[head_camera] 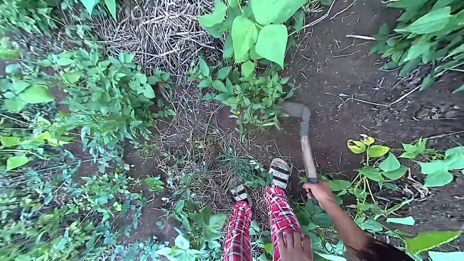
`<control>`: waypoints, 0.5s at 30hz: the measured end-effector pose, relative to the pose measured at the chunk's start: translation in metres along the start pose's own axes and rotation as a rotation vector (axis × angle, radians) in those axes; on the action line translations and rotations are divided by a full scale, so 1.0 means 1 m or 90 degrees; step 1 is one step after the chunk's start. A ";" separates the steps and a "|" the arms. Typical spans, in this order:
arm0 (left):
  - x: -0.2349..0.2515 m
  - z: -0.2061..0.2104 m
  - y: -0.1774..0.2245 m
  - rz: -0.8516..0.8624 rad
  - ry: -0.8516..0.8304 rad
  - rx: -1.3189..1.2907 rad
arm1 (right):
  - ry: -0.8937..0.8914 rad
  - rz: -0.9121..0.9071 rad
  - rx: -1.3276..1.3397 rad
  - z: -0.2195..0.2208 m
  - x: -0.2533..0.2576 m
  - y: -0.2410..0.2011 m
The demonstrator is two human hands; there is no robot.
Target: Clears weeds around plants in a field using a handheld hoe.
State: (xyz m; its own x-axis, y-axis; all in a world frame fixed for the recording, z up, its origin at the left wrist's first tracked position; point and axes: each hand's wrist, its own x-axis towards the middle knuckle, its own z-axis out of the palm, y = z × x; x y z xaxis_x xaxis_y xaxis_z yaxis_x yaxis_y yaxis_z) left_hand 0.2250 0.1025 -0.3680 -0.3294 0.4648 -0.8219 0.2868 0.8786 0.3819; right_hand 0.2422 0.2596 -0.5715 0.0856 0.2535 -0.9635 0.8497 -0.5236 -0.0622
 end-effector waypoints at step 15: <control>0.004 0.018 0.004 -0.045 0.069 -0.078 | -0.036 -0.024 -0.129 0.058 0.050 -0.051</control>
State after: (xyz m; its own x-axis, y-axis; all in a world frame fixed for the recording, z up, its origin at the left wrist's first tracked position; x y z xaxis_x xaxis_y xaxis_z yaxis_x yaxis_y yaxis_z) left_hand 0.2411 0.1059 -0.3780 -0.4415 0.4046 -0.8009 0.1495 0.9133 0.3789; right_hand 0.1733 0.2515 -0.6313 0.0275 0.2208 -0.9749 0.9394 -0.3391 -0.0503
